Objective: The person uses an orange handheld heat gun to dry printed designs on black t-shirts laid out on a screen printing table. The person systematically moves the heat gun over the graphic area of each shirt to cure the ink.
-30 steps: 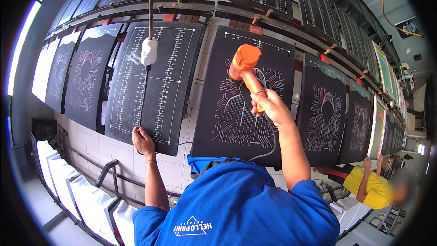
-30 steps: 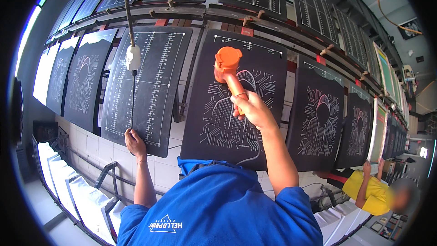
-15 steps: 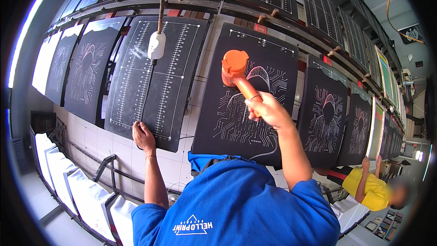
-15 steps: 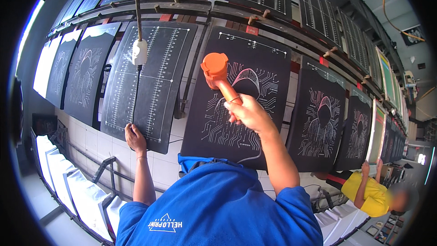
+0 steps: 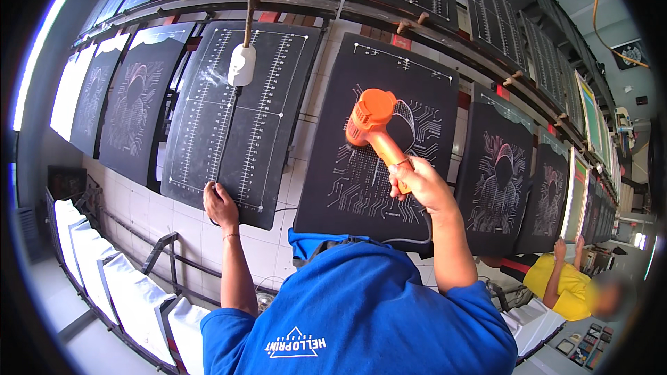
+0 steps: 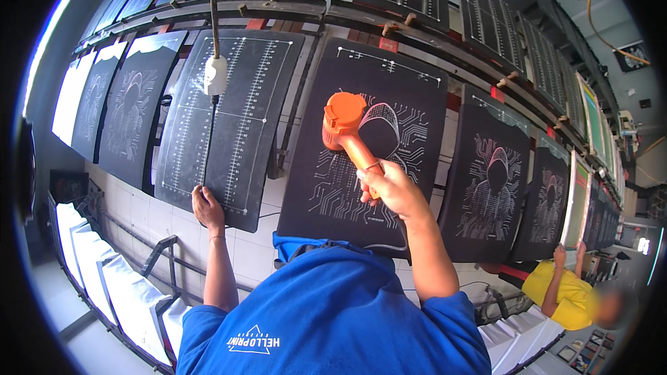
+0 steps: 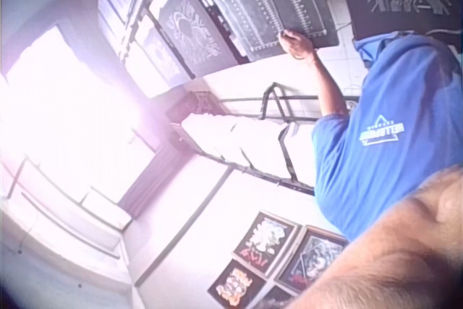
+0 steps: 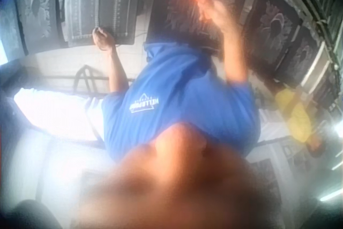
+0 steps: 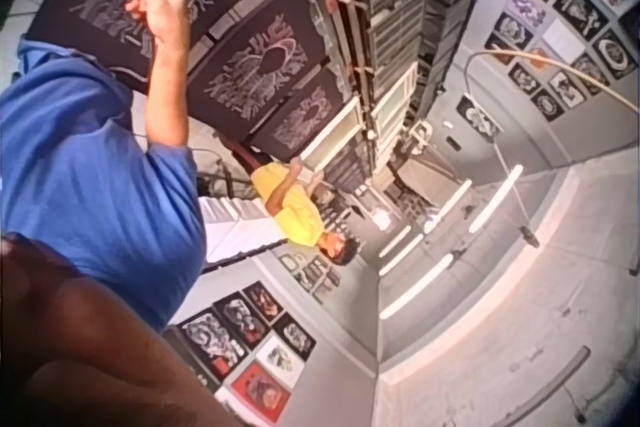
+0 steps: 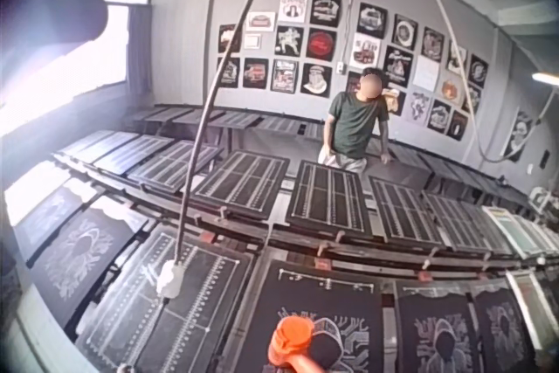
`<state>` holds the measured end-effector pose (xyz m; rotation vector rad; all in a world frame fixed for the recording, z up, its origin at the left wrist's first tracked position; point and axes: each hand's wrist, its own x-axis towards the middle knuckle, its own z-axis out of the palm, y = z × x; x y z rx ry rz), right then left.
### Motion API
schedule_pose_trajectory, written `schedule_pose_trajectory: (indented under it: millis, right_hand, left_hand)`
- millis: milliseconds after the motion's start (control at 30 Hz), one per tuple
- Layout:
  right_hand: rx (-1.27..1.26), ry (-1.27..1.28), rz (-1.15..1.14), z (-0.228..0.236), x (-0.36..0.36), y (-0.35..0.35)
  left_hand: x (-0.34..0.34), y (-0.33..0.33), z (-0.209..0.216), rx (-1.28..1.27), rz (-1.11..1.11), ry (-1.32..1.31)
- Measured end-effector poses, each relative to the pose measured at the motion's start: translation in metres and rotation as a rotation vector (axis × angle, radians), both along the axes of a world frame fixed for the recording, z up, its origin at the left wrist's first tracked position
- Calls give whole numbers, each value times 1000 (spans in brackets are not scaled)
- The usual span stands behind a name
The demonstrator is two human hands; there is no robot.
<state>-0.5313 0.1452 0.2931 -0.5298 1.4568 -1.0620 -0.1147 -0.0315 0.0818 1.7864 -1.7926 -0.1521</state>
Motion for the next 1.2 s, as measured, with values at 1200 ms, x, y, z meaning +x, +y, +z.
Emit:
schedule_pose_trajectory:
  millis: [1200]
  right_hand:
    - [21, -40, -65, 1, 8, 39]
  left_hand:
    - [0, 0, 1, 17, -2, 3]
